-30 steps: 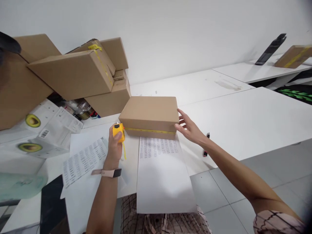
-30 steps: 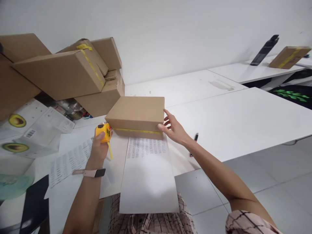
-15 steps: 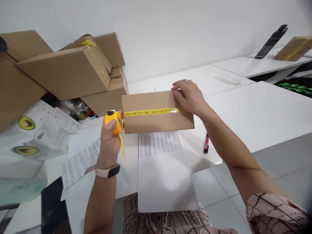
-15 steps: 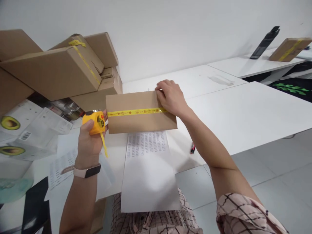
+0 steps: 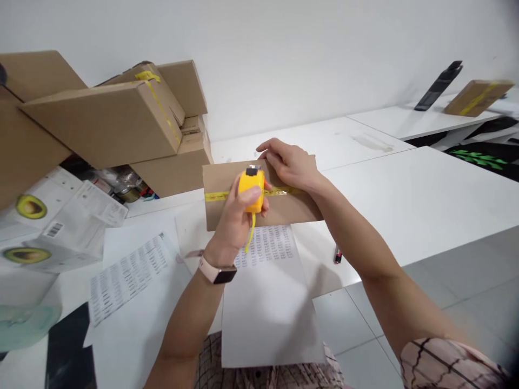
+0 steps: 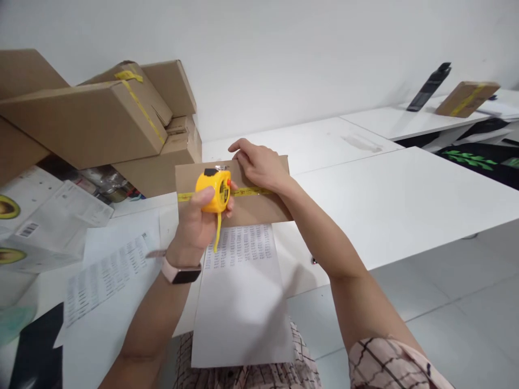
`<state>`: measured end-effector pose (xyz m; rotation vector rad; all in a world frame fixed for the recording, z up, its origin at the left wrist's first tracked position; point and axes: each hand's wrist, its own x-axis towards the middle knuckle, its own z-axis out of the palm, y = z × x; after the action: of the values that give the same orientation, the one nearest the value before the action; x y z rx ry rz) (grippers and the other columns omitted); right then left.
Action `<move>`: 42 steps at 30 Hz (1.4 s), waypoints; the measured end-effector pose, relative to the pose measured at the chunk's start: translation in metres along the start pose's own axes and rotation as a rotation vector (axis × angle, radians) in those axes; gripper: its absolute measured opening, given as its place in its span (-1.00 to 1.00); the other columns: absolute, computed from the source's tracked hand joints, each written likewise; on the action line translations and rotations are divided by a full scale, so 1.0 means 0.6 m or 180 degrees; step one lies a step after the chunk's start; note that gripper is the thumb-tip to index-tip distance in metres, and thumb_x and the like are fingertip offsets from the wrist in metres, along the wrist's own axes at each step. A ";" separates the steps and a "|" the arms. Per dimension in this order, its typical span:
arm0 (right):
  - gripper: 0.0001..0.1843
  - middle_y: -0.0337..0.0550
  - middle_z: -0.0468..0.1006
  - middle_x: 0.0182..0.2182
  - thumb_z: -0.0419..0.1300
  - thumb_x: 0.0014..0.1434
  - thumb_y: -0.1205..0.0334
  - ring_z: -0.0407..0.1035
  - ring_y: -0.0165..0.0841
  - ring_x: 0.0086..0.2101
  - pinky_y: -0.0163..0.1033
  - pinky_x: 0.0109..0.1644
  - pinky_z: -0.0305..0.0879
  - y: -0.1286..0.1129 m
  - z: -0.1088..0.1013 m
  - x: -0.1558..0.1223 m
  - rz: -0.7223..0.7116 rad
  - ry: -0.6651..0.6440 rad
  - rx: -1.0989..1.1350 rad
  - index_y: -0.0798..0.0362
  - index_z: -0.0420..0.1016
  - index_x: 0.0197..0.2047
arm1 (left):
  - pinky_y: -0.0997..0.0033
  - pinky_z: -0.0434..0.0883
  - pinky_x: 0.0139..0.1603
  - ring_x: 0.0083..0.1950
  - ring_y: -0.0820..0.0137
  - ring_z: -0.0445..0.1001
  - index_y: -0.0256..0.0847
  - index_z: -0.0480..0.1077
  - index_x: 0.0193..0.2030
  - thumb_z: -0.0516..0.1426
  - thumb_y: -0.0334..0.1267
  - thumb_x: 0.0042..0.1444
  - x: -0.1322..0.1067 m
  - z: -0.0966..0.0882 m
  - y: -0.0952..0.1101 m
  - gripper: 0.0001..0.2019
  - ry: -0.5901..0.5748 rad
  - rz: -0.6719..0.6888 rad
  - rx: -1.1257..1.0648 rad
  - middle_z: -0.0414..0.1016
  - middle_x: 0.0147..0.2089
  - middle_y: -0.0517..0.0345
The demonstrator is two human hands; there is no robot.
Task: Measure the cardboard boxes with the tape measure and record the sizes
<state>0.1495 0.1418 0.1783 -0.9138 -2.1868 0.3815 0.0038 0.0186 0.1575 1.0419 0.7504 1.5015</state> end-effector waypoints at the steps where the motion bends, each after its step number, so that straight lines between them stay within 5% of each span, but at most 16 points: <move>1: -0.55 -0.12 0.68 -0.07 -0.09 0.35 0.26 0.52 -0.18 -0.09 -0.06 0.02 0.34 0.004 -0.002 0.002 -0.0055 -0.0001 0.0160 -0.03 0.43 0.20 | 0.51 0.35 -0.43 -0.41 0.51 0.40 -0.21 0.45 -0.08 0.31 -0.06 0.04 0.013 0.005 0.002 -0.63 0.0040 -0.0084 -0.0124 0.52 -0.19 0.09; 6: -0.50 -0.15 0.68 -0.07 -0.10 0.33 0.27 0.52 -0.24 -0.06 -0.08 0.07 0.35 0.016 -0.008 0.009 -0.0151 0.0021 0.0624 -0.05 0.47 0.22 | 0.59 0.27 -0.52 -0.47 0.53 0.38 -0.25 0.47 -0.12 0.32 -0.06 0.01 0.048 0.026 0.015 -0.62 0.0255 -0.0387 -0.0345 0.54 -0.27 0.08; 14: -0.57 -0.20 0.67 -0.04 -0.01 0.26 0.28 0.50 -0.21 -0.10 -0.17 -0.06 0.29 0.004 -0.011 0.007 0.0006 -0.0108 0.0050 -0.05 0.65 -0.01 | 0.62 0.22 -0.58 -0.51 0.54 0.38 -0.23 0.47 -0.18 0.37 -0.10 -0.06 0.058 0.057 0.024 -0.64 0.0631 -0.0558 -0.0289 0.49 -0.38 0.15; 18: -0.58 -0.22 0.69 -0.21 -0.01 0.35 0.14 0.49 -0.27 -0.19 -0.22 -0.10 0.26 -0.001 -0.014 0.007 0.0025 -0.0087 0.0240 -0.06 0.63 0.06 | 0.62 0.21 -0.59 -0.52 0.55 0.37 -0.21 0.46 -0.22 0.39 -0.09 -0.07 0.062 0.060 0.028 -0.65 0.0629 -0.0622 -0.0258 0.47 -0.39 0.18; 26: -0.71 -0.22 0.67 -0.32 0.12 0.27 0.16 0.44 -0.33 -0.30 -0.22 -0.16 0.22 0.004 -0.014 0.033 0.0315 -0.0176 0.0391 0.01 0.69 -0.20 | 0.59 0.29 -0.53 -0.49 0.54 0.38 -0.20 0.48 -0.16 0.38 -0.07 -0.04 0.068 0.054 0.027 -0.64 0.0776 -0.0722 -0.0100 0.52 -0.32 0.15; 42: -0.65 -0.12 0.67 -0.25 0.11 0.31 0.03 0.42 -0.29 -0.27 -0.18 -0.15 0.23 0.009 -0.004 0.041 0.0441 -0.0054 0.0067 0.02 0.67 -0.17 | 0.43 0.48 -0.35 -0.40 0.47 0.49 -0.19 0.45 -0.06 0.34 0.02 0.05 -0.010 0.053 -0.009 -0.58 0.0780 -0.0723 0.0060 0.58 -0.14 0.10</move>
<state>0.1419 0.1633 0.1900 -1.0574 -2.1368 0.4793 0.0351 0.0109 0.1646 0.7649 1.0214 1.4404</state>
